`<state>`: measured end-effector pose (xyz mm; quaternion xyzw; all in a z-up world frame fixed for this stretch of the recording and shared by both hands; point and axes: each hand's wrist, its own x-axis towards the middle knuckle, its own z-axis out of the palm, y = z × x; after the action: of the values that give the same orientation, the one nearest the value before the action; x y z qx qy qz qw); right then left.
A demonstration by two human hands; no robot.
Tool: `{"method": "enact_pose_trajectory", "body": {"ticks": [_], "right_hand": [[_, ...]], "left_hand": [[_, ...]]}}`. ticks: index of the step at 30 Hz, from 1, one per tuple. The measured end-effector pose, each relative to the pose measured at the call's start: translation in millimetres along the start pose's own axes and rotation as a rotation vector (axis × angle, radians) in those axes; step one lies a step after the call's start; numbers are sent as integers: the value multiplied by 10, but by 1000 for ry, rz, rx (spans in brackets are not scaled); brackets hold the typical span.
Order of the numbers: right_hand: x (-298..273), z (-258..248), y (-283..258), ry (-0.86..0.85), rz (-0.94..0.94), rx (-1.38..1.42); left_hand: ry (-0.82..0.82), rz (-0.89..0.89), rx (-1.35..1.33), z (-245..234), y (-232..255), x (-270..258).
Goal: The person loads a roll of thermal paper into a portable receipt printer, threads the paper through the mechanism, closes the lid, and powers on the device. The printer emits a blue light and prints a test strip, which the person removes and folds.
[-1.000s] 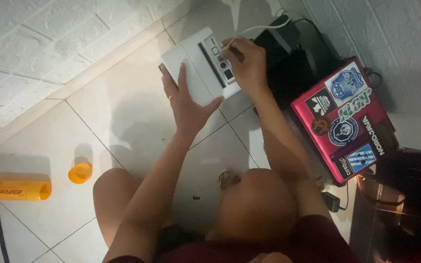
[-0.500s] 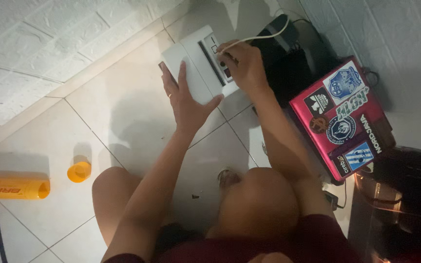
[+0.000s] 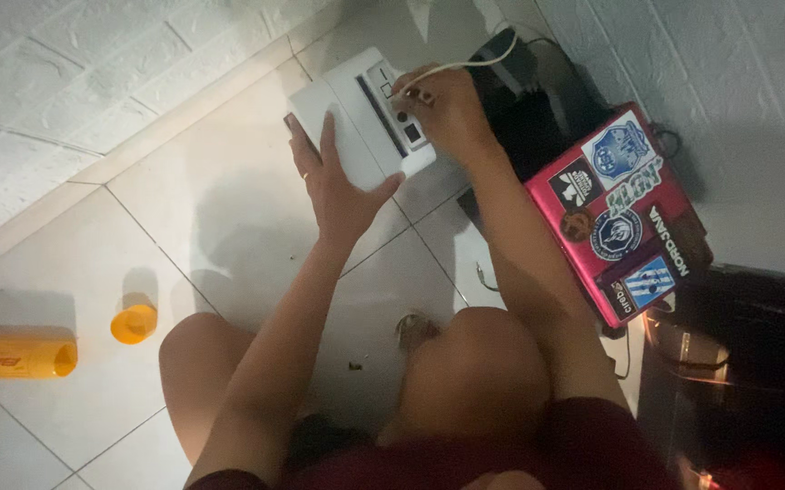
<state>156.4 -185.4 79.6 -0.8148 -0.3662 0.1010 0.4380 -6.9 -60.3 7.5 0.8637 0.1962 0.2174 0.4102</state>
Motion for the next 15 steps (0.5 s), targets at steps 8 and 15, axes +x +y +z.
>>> {"method": "enact_pose_trajectory", "body": {"ticks": [8,15], "right_hand": [[-5,91,188,23,-77,-42],[-357,349,883,429,-32,85]], "left_hand": [[-45,-54,-2,-38,41,25],[-44,-48,-1,-59,21,-33]]}}
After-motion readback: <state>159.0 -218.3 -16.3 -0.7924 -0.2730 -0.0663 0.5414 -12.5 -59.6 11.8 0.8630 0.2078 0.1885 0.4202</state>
